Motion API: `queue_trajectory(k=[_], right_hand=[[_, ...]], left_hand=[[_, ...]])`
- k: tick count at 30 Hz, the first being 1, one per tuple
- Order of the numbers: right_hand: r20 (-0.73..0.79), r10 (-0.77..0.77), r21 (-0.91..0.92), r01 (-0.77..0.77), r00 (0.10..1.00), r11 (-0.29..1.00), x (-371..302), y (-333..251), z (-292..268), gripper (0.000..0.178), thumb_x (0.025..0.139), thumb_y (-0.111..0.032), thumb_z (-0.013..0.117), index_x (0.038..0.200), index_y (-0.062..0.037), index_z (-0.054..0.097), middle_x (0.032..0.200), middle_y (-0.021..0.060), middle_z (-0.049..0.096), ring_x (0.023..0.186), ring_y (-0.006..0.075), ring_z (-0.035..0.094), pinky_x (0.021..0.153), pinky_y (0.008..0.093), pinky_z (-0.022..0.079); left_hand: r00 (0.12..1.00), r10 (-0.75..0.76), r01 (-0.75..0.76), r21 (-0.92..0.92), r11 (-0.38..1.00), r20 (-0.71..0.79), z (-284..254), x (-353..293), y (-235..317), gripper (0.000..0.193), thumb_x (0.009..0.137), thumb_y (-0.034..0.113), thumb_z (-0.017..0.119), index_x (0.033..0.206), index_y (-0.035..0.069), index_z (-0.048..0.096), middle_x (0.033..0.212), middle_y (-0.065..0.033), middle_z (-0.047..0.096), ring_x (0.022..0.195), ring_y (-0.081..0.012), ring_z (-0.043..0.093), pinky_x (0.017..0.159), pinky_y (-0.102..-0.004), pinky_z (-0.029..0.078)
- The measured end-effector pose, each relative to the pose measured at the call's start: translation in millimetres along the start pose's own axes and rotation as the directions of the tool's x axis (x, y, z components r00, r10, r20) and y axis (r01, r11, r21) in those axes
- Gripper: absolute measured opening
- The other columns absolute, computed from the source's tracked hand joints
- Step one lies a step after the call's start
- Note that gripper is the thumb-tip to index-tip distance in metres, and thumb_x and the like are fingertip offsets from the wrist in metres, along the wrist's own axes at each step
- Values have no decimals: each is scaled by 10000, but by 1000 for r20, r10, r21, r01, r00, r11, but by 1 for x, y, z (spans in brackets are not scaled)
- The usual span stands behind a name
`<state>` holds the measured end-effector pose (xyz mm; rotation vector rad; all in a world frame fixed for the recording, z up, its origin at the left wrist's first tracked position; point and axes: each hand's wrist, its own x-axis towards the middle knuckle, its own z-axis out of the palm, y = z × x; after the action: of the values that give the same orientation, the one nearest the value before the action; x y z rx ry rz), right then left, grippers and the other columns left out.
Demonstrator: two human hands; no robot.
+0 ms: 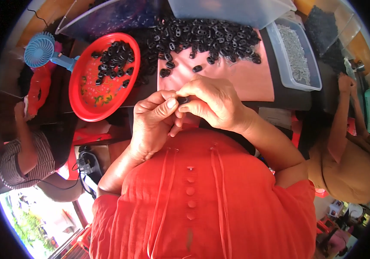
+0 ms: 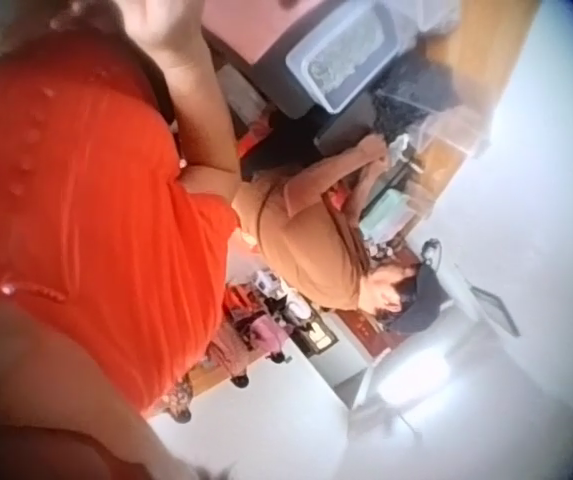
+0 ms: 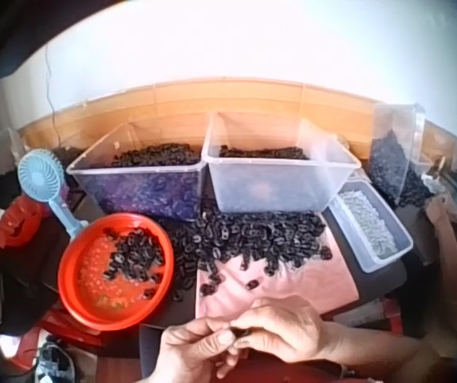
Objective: The person assembles plastic cord locks by picking up small internal pieces and plastic toggle housings by hand, fitting them together, and placing the assembled components onto the work surface.
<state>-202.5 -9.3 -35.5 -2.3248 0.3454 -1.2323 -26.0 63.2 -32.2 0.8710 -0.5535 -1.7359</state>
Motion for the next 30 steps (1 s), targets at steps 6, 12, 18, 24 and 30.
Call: queue_trajectory(k=[6,12,18,24,30], right_hand=[[-21,237,67,-235,971,970,-2,-14,-4,309,778,-91,779,1024,-11,611,734,45,580,571,117,541,519,245,428],[-237,373,192,-333,897,923,-18,6,-34,180,869,-17,677,1038,25,628,851,28,607,743,62,575,650,180,479],[-391,446,229,-384,805,894,-29,14,-55,142,870,18,669,1008,20,642,839,12,619,731,56,578,645,184,472],[-379,486,305,-389,788,869,-32,16,-52,126,867,10,674,988,18,640,824,6,619,704,48,554,622,190,452],[-386,471,233,-410,793,882,-47,15,-63,123,868,2,672,979,29,625,854,25,644,759,63,580,679,208,478]], left_hand=[[969,242,-225,227,947,-50,-3,-9,24,91,867,70,682,912,0,644,681,-50,613,506,-90,522,423,-196,361],[740,657,-397,698,596,-141,-23,-8,85,125,834,4,675,957,-13,662,701,-40,590,554,-82,520,462,-209,386],[611,754,-371,929,4,241,-27,18,96,226,797,-53,658,1013,12,674,841,-28,601,750,-98,565,637,-222,457],[719,457,-503,846,-177,523,19,63,33,112,758,16,709,833,9,627,755,-100,558,681,-246,572,628,-332,470],[657,299,-471,686,-555,692,28,100,13,143,728,28,682,858,77,649,810,-89,548,794,-291,593,655,-397,505]])
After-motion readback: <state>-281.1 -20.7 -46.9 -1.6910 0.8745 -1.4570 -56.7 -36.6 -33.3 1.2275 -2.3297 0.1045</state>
